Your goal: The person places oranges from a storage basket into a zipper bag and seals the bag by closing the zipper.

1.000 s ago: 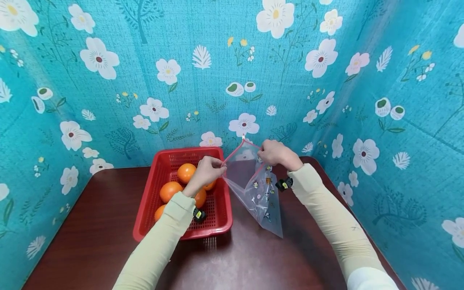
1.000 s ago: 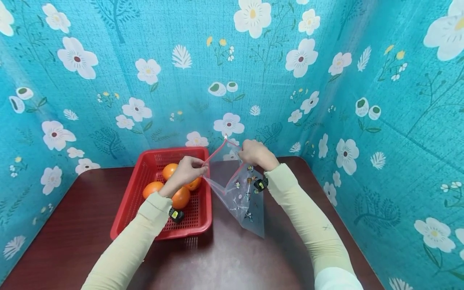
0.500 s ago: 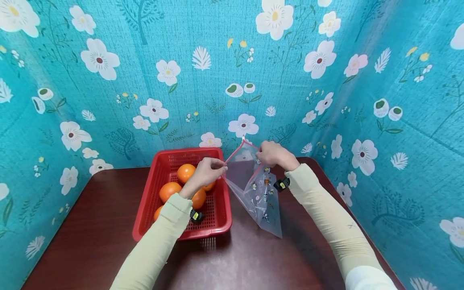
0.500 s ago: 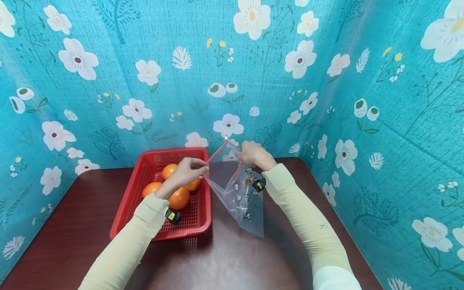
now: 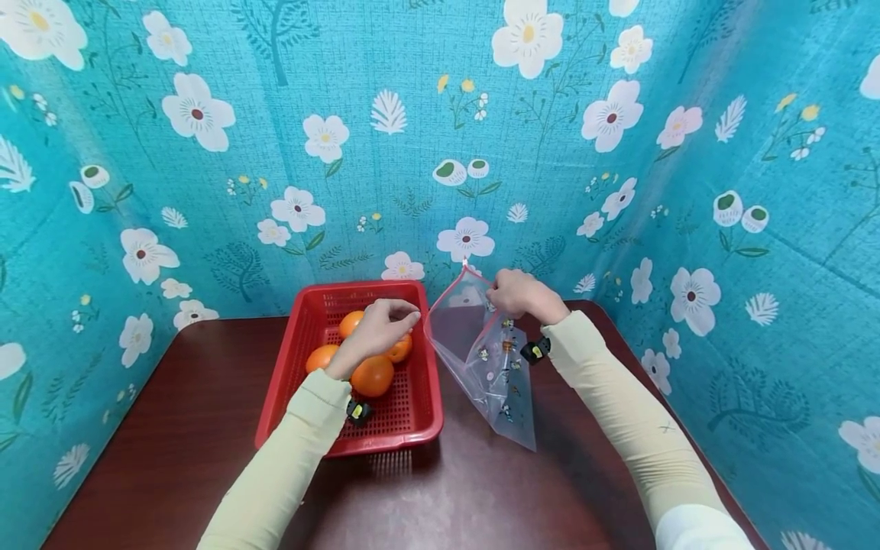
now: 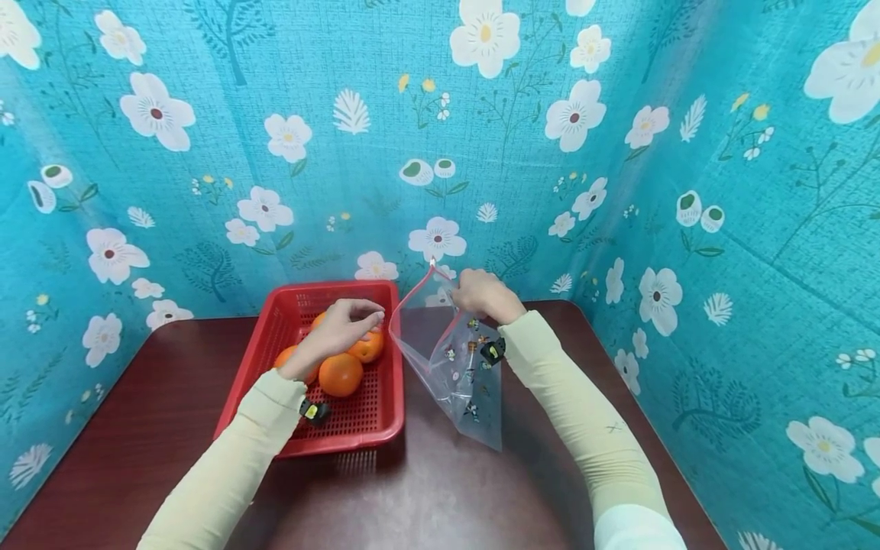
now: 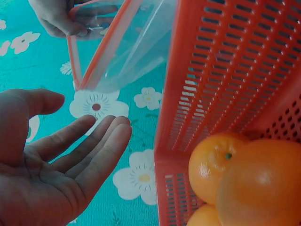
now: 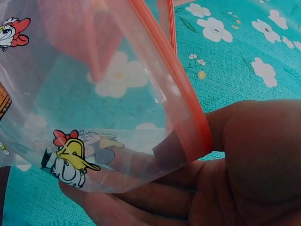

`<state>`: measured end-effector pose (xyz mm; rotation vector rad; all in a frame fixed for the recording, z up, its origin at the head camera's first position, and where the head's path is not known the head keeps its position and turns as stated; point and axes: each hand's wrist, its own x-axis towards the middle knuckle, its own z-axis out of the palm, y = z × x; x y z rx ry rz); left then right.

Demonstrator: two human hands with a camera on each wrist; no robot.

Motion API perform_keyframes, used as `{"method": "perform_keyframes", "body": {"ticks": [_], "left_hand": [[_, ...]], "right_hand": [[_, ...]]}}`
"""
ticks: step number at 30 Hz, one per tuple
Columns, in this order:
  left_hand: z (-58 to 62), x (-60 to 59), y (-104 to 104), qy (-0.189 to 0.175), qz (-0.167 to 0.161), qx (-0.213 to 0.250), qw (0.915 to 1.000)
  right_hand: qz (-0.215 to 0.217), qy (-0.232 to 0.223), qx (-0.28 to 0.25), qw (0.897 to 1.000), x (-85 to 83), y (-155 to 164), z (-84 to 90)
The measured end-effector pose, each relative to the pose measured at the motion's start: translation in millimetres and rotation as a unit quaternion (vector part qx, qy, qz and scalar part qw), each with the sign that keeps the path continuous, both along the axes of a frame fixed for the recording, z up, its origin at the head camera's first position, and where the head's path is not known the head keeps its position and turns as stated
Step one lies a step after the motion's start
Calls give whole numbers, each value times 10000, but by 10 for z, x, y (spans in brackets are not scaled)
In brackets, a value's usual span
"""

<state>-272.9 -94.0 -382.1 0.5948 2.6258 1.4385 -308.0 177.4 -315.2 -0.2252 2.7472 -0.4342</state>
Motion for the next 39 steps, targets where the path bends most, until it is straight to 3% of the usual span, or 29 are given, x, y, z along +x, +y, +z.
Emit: {"method": "perform_keyframes", "body": {"ticks": [9, 16, 22, 27, 30, 35, 39], "left_hand": [[-37, -9, -140, 90, 26, -515, 9986], [-68, -32, -202, -69, -153, -931, 9955], [-124, -58, -261, -231, -162, -1376, 9901], [-168, -78, -295, -87, -222, -1779, 9838], [-198, -90, -314, -181, -256, -1987, 9796], [-239, -97, -364, -430, -272, -2086, 9767], [-256, -92, -399, -371, -287, -2203, 9743]], "right_hand": [[44, 39, 21, 10000, -11, 9, -19], [104, 24, 106, 9999, -8, 8, -18], [139, -15, 66, 9999, -4, 4, -14], [168, -9, 54, 9998, -10, -5, -19], [164, 43, 67, 9998, -5, -7, -21], [173, 74, 88, 9998, 6, -14, -18], [210, 32, 81, 9997, -7, -20, -25]]}}
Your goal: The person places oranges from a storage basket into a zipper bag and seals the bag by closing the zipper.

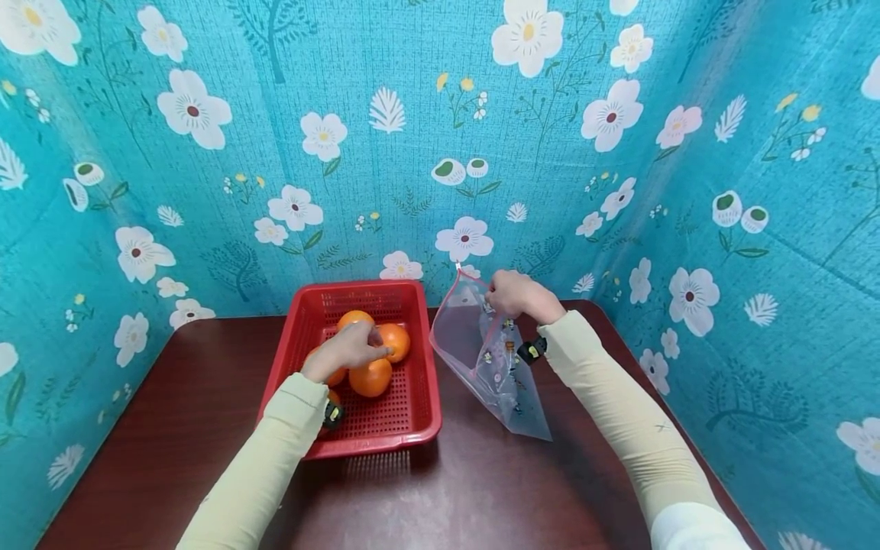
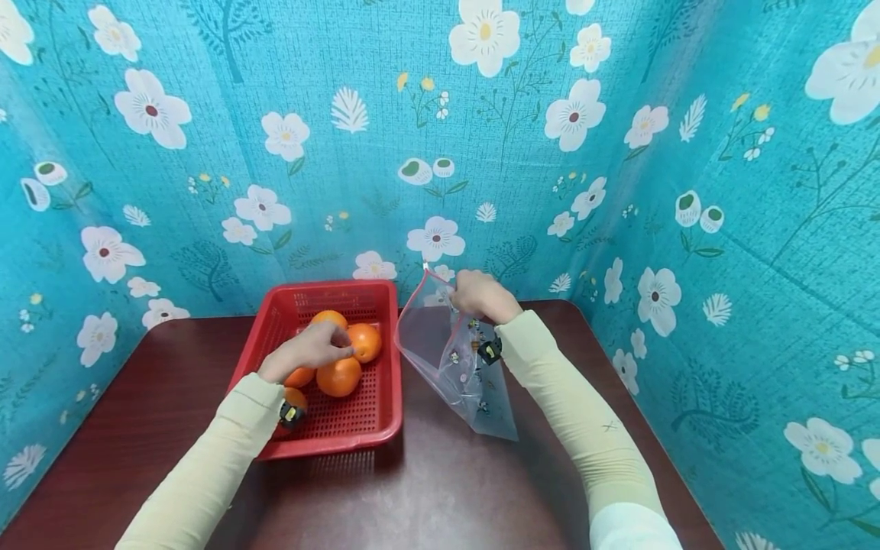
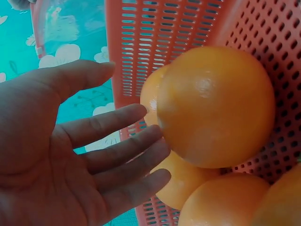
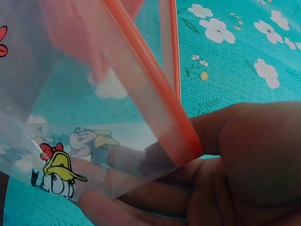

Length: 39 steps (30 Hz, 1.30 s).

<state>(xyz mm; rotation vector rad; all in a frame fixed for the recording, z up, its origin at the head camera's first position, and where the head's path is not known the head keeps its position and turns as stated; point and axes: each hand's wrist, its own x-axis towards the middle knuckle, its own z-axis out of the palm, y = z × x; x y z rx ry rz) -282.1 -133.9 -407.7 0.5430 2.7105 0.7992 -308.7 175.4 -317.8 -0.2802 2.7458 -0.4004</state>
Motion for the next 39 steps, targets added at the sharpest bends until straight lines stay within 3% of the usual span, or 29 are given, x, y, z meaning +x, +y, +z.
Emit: {"method": "perform_keyframes", "body": {"ticks": [7, 12, 20, 39], "left_hand": [[-41, 17, -38, -463, -268, -425, 9977], [-93, 32, -56, -938, -151, -592, 9937], [-137, -4, -41, -646, -414, -911, 9929], [-141, -25, -69, -798, -205, -942, 9921]], "right_hand": [[-11, -74, -1, 10000, -7, 23, -19], [-51, -77, -26, 10000, -10, 32, -36], [-114, -177, -90, 9997, -3, 37, -66], [-186, -108, -40, 9998, -13, 20, -37]]}}
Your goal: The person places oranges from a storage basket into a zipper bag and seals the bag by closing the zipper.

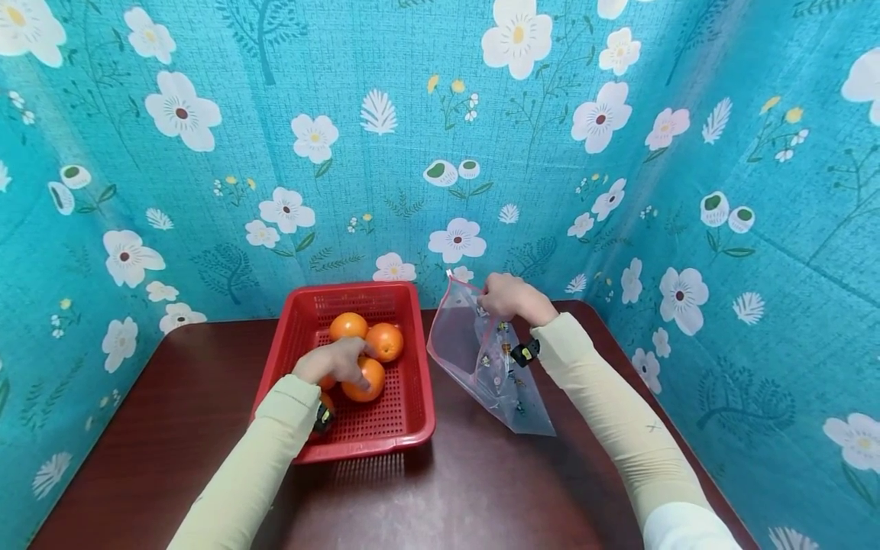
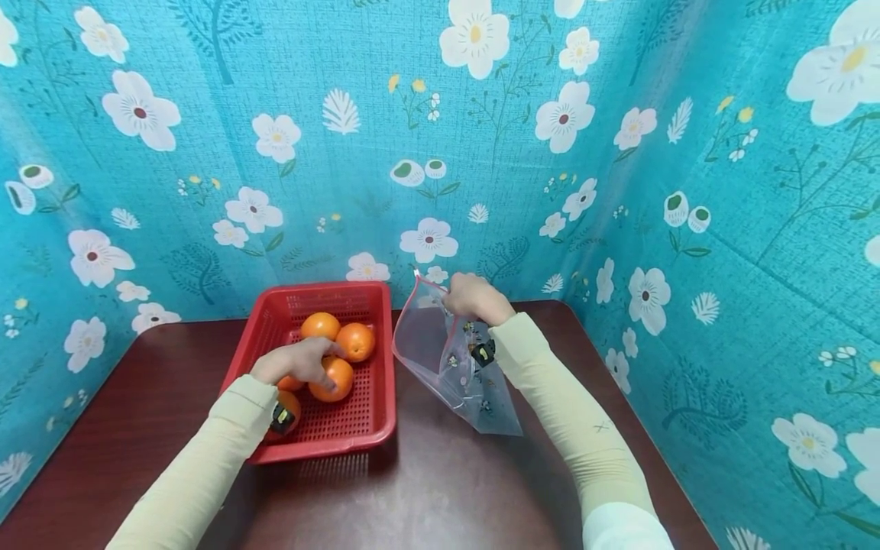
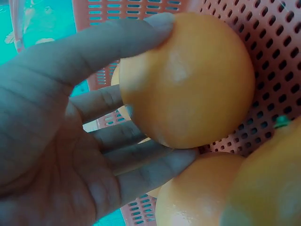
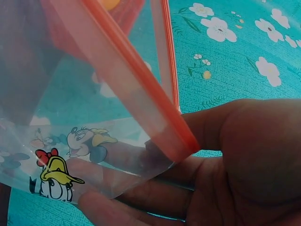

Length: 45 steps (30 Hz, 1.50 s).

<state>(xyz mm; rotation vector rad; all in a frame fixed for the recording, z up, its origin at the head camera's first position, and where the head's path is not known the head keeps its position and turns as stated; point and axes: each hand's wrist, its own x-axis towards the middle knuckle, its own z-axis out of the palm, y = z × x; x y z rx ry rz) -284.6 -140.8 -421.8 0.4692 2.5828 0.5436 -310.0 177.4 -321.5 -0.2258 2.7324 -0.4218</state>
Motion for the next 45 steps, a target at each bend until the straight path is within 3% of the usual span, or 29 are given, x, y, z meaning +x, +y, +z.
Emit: {"method": "perform_keyframes", "body": {"ticks": [7, 15, 38, 45], "left_hand": [[-22, 3, -17, -94, 104, -104, 9998], [-16, -13, -16, -29, -98, -189, 9998], [37, 78, -26, 316, -512, 481, 9970], [43, 126, -23, 680, -724, 725, 9924]], "right_hand": [[-4, -97, -125, 9999, -12, -3, -27], [34, -56, -109, 9999, -21, 8, -47], [-13, 29, -105, 9999, -47, -25, -72], [-6, -50, -66, 10000, -62, -37, -88]]}}
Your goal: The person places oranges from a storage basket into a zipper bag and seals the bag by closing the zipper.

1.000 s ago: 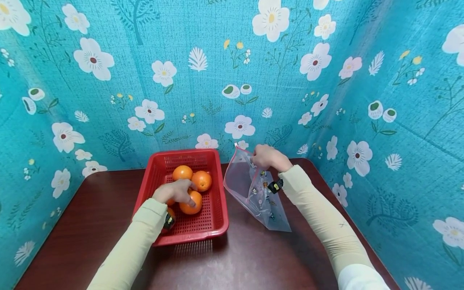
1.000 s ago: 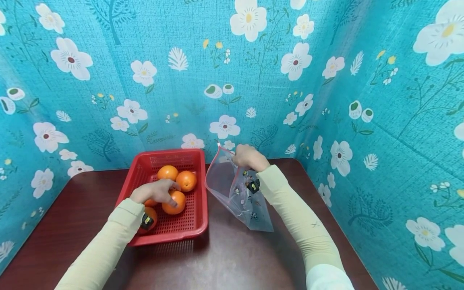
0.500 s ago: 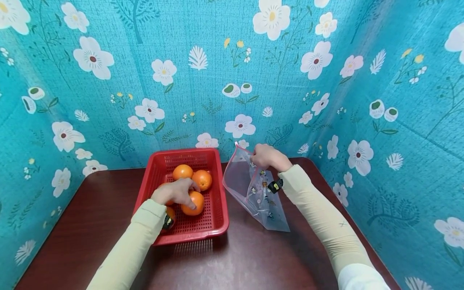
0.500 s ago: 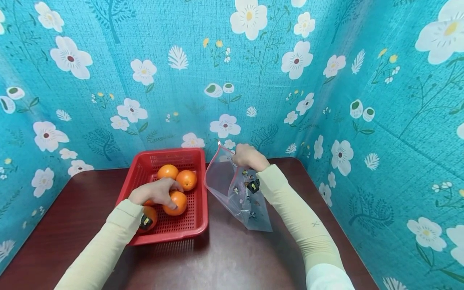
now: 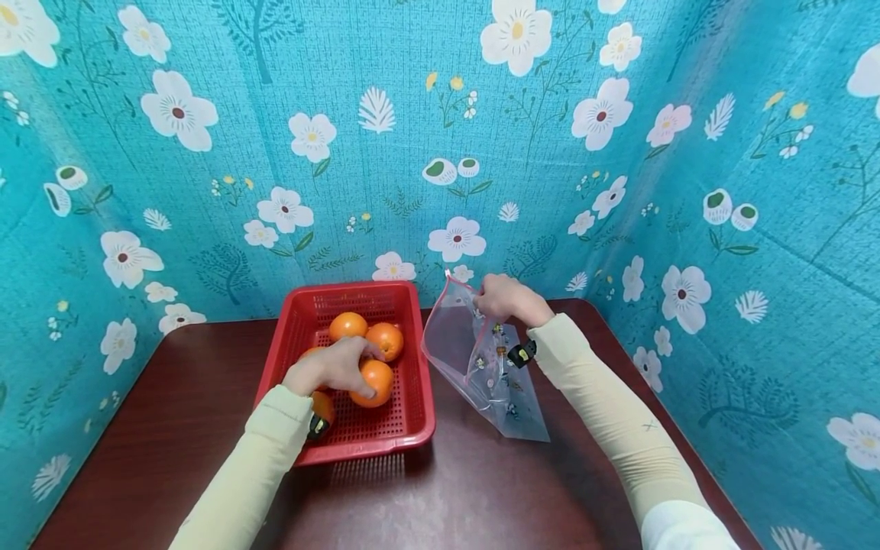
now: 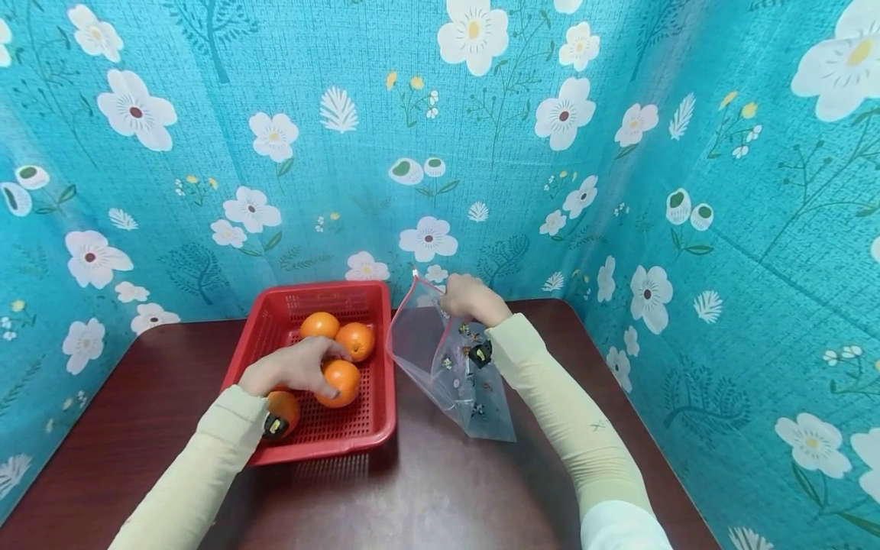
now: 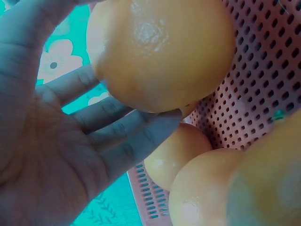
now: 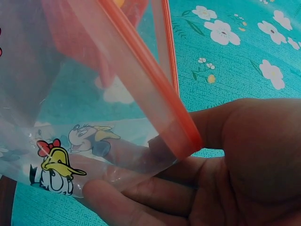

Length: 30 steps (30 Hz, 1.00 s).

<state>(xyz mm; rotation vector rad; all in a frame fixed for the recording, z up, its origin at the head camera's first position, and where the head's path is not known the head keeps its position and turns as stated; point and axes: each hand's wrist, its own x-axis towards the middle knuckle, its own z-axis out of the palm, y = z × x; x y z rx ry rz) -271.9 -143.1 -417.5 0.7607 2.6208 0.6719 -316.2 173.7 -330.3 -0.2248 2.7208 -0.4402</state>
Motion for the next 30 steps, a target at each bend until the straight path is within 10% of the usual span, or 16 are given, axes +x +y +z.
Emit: {"method": "perform_keyframes", "body": {"ticks": [30], "left_hand": [[62, 95, 8, 1183, -47, 947, 9884]], "right_hand": [[-14, -44, -154, 9999, 31, 10, 22]]}}
